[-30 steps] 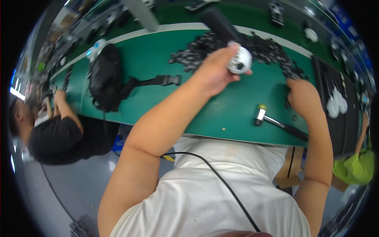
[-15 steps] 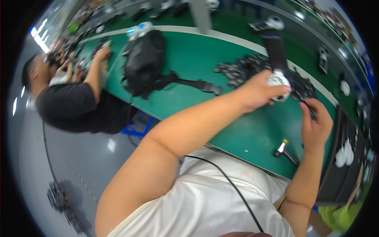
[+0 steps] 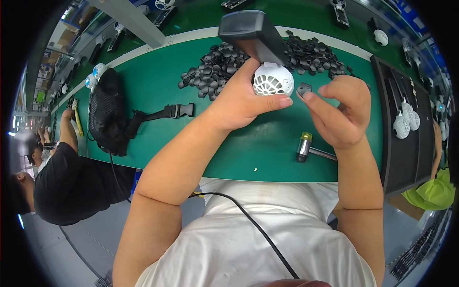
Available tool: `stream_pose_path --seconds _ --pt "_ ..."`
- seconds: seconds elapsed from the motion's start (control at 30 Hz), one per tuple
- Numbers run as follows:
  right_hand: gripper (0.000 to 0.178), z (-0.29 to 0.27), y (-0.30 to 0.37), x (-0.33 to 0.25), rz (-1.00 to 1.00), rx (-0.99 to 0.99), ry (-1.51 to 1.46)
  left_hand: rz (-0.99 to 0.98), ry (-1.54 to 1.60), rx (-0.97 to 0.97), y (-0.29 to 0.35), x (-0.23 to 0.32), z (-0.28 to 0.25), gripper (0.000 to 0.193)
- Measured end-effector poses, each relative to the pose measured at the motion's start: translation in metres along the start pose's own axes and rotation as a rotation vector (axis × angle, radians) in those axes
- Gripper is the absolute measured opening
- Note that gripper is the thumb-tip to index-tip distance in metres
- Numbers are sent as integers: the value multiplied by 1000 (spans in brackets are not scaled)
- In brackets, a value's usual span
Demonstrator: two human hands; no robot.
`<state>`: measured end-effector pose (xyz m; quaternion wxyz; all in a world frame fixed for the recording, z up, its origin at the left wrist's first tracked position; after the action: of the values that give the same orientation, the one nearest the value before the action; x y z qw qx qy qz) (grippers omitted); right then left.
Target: Assembling handheld electronic components by fitting a plastic shell onto a base and securing it with a mallet.
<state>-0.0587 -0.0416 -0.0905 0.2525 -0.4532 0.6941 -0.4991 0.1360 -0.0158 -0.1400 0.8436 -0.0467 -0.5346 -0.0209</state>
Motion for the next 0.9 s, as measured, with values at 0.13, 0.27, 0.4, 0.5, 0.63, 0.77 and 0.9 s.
stream_pose_path --seconds 0.13,0.27,0.4,0.5,0.63,0.77,0.9 --pt "15 3 -5 -1 -28 -28 -37 34 -1 -6 1 -2 -5 64" --pt "18 10 1 0 185 -170 -181 37 9 -2 4 -1 -4 66" --pt "19 16 7 2 467 -309 -361 30 25 15 5 0 -2 67" --pt "10 19 9 2 641 -329 -495 36 35 37 6 0 0 68" --pt "6 22 8 0 909 -440 -627 66 20 35 6 3 3 67" --pt "5 24 9 -3 1028 -501 -655 83 -8 37 9 3 4 66" --pt "6 25 8 -8 993 -543 -590 75 -19 47 11 2 3 63"
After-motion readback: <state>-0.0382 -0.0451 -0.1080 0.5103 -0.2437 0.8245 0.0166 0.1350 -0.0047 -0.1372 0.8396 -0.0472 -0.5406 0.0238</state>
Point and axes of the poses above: each hand's wrist, its own y-axis away from the middle knuckle, its own z-axis out of the palm, x = y × z, the point moved 3 cm from there along -y, towards the middle knuckle, and after that the axes turned 15 degrees about y, right-handed, at the moved point
